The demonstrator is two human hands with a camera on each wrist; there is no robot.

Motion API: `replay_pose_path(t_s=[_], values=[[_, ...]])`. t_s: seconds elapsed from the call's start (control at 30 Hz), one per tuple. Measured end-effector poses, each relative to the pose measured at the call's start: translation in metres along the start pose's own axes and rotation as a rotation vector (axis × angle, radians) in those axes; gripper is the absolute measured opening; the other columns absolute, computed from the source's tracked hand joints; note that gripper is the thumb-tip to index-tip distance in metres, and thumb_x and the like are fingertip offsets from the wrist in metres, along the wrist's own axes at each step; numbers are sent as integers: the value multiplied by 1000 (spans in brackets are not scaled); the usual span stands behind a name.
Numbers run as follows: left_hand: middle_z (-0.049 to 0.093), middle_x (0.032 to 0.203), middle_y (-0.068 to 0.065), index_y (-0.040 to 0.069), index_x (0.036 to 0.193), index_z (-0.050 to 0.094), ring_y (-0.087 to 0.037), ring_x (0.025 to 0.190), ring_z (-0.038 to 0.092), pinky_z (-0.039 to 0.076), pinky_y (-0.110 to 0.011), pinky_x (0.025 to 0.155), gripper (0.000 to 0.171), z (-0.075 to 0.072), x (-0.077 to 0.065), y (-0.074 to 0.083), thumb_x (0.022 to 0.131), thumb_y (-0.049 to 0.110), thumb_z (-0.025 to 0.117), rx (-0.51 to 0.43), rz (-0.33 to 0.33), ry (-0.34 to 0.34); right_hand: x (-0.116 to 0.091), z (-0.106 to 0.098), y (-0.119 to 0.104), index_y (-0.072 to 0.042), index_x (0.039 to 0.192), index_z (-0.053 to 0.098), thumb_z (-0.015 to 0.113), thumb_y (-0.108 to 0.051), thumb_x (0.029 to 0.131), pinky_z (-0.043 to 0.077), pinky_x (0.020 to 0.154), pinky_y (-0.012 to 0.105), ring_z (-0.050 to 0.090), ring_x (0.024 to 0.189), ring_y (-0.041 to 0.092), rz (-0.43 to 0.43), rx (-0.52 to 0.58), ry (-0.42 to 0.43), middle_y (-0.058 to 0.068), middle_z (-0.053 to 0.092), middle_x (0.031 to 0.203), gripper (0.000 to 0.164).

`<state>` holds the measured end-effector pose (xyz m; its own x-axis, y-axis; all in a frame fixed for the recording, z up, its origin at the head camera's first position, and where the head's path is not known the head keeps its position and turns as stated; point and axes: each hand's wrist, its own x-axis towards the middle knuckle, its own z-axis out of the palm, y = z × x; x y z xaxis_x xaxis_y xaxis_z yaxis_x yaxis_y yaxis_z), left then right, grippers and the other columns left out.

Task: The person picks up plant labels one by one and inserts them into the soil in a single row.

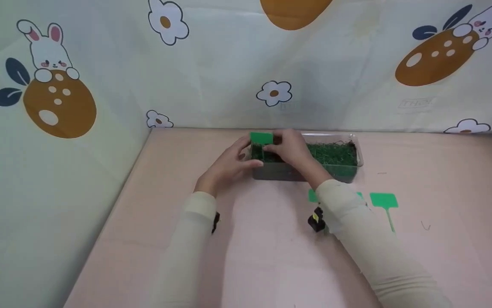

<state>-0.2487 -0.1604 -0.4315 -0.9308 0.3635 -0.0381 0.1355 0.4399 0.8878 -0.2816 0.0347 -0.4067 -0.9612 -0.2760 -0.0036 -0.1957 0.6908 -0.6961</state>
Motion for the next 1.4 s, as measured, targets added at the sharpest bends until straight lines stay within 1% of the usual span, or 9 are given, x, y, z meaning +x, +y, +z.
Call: replay_pose_path(t_s=[0.07,0.2,0.27,0.33,0.53,0.83,1.03,1.2,1.4], values=[[28,164,9,34,156,30,-14,154,20,27,-41,126,77,0,0,0,91,32,73,1,3,0,-1,-1,0,-10,102,70,71,-24,93,51,76,35,54,86,20,7,6,-1,7,68,100,16],[29,163,9,33,155,32,-14,154,22,27,-42,125,76,1,0,1,91,32,73,-2,13,3,-3,-5,2,-10,107,71,71,-21,93,57,88,39,63,96,21,19,26,1,8,72,109,18],[28,163,8,33,155,32,-15,154,22,28,-42,125,77,1,0,2,91,32,73,-2,13,3,-4,-8,3,-9,110,71,71,-20,93,57,93,41,65,102,22,22,40,4,9,72,113,20],[28,164,8,33,156,31,-14,154,22,28,-41,125,77,1,0,2,91,33,73,-1,3,6,-5,-12,5,-9,113,72,71,-19,93,57,94,41,66,104,23,26,52,6,10,72,114,22],[26,164,9,35,156,29,-16,154,21,29,-42,125,79,2,-1,4,90,35,74,5,-19,7,-11,-23,9,-11,113,73,70,-19,94,58,93,39,67,104,22,57,88,8,8,73,112,21],[25,165,6,39,155,28,-23,154,24,29,-44,124,80,3,-2,5,90,37,74,-6,-64,12,-21,-39,17,-11,114,72,68,-19,95,58,91,39,68,103,23,64,105,40,9,72,113,21],[25,165,8,39,153,31,-18,155,20,26,-42,126,78,3,-2,4,89,35,75,-22,-53,13,-30,-53,24,-9,114,72,68,-21,95,58,88,38,68,101,24,30,94,74,11,73,112,22],[23,165,9,41,153,31,-19,155,20,26,-42,126,79,1,-3,3,88,37,75,-22,-63,14,-39,-63,31,-8,113,72,69,-21,95,58,87,38,68,101,24,3,104,97,12,73,112,23],[21,166,8,35,155,30,-18,156,18,24,-41,127,80,-1,-3,0,89,33,75,-36,-42,1,-49,-72,40,-10,113,72,70,-26,94,59,85,36,69,101,22,-6,86,117,10,73,112,25]])
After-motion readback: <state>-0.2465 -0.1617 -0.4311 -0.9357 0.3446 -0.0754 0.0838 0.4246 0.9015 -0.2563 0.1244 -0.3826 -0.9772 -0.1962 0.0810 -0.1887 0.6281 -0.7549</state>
